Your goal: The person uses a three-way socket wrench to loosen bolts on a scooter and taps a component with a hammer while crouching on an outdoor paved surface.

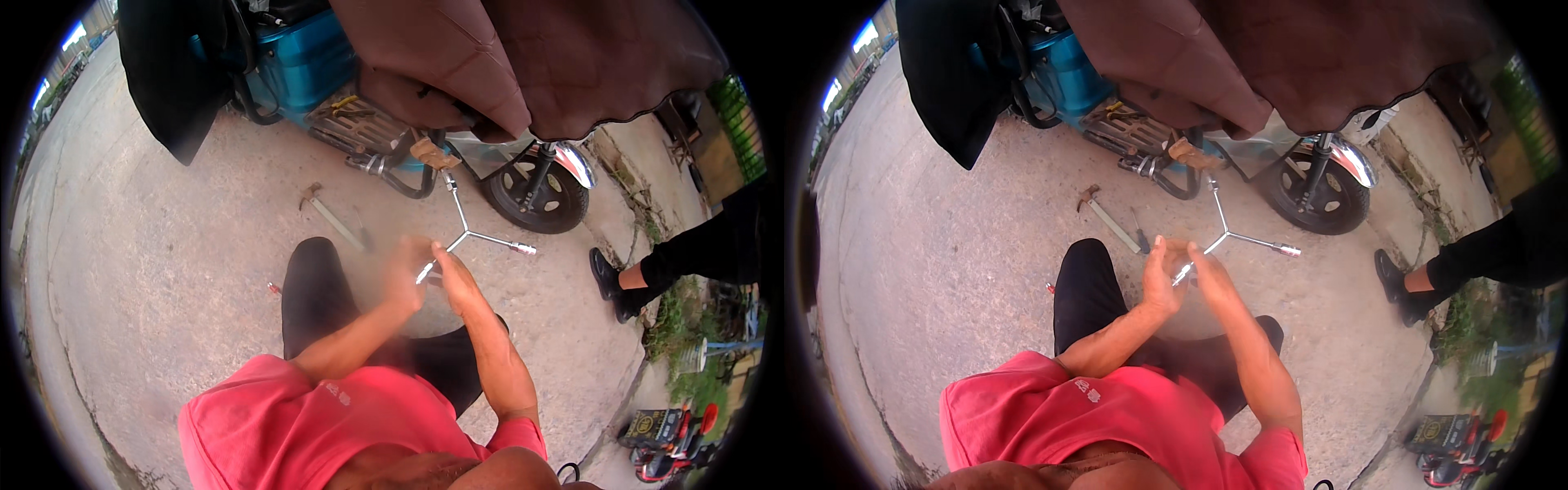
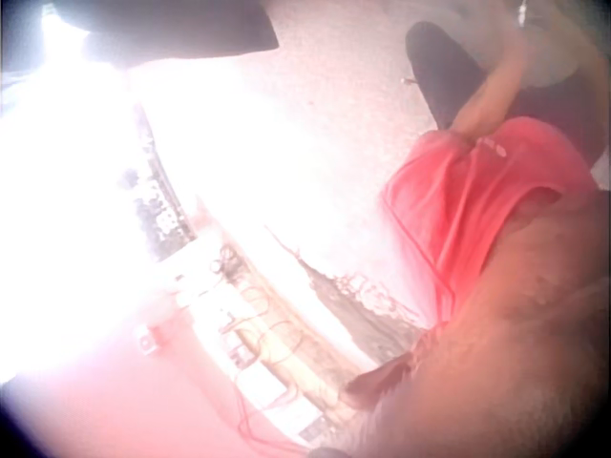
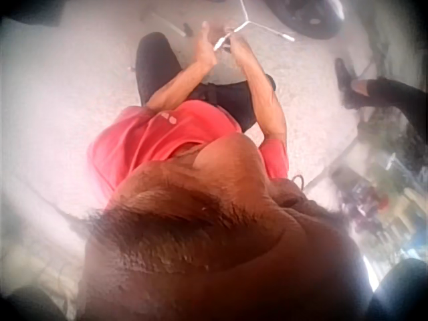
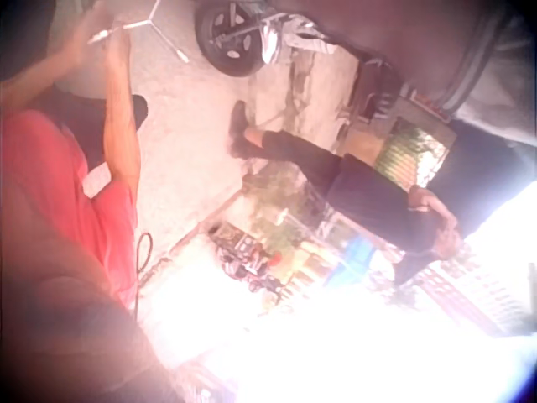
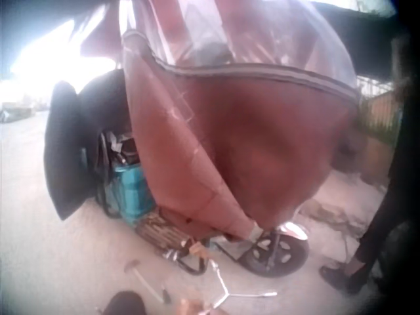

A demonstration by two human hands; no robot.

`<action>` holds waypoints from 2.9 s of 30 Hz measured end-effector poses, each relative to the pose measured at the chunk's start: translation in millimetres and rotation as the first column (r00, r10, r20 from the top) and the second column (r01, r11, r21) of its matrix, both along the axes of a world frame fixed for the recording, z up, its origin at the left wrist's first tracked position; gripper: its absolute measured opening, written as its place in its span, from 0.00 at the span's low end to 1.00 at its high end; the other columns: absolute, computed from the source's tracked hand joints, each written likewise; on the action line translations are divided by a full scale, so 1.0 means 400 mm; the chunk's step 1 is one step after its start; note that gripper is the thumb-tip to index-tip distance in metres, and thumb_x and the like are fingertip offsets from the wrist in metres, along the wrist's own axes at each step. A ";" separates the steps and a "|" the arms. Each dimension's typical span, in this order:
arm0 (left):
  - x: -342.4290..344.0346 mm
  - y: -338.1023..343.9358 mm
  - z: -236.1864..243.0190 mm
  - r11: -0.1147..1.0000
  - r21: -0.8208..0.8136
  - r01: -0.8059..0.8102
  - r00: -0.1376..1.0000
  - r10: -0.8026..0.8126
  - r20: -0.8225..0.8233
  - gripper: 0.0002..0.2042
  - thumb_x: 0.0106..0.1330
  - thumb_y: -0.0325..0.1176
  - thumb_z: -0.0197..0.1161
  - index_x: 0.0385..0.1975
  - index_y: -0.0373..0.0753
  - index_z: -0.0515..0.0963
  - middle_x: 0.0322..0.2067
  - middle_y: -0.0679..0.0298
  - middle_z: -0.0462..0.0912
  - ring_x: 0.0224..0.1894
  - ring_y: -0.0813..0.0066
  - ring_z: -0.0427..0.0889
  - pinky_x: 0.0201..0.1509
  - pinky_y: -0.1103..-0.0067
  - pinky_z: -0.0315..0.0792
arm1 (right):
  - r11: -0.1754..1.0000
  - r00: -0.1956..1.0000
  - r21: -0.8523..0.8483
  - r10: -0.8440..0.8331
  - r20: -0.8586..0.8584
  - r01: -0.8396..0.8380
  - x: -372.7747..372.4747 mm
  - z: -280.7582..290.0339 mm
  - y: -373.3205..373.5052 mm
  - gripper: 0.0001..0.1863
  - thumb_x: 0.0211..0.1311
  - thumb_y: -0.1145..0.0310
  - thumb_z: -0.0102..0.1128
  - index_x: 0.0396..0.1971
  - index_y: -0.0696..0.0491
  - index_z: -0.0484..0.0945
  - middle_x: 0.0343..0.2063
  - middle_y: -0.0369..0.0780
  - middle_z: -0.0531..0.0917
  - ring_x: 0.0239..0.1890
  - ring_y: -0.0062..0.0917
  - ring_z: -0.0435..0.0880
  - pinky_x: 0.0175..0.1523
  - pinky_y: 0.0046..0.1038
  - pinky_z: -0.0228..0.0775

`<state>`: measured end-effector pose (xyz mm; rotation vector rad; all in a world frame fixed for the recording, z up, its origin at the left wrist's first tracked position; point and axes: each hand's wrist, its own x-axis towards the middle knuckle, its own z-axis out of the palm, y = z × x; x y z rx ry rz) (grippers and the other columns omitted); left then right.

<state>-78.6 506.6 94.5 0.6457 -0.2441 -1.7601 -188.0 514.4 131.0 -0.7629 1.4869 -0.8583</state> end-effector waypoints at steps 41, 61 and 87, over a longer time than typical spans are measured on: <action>-0.363 -0.142 0.285 0.137 -0.305 0.942 0.218 0.441 0.871 0.20 0.67 0.50 0.61 0.40 0.36 0.80 0.42 0.52 0.81 0.47 0.50 0.81 0.51 0.59 0.74 | 0.809 0.701 -0.390 -0.038 0.713 0.440 0.074 -0.300 -0.030 0.21 0.79 0.45 0.40 0.37 0.47 0.73 0.34 0.34 0.79 0.40 0.25 0.77 0.51 0.37 0.72; 0.033 0.006 -0.017 0.825 -0.274 0.494 0.650 -0.142 0.746 0.15 0.75 0.42 0.55 0.48 0.35 0.78 0.34 0.62 0.79 0.35 0.73 0.79 0.37 0.74 0.73 | 0.930 0.868 -0.138 -0.253 0.427 0.340 0.029 -0.081 -0.040 0.41 0.75 0.36 0.35 0.62 0.62 0.71 0.50 0.46 0.82 0.52 0.35 0.79 0.60 0.35 0.72; 0.029 0.008 0.058 0.852 0.088 0.517 0.599 -0.433 0.674 0.14 0.71 0.45 0.60 0.44 0.42 0.79 0.28 0.63 0.79 0.22 0.77 0.73 0.19 0.76 0.68 | 0.855 -0.026 -0.146 -0.182 -0.983 -0.498 -0.243 0.105 -0.057 0.16 0.60 0.53 0.66 0.28 0.53 0.84 0.27 0.47 0.86 0.30 0.47 0.86 0.37 0.45 0.76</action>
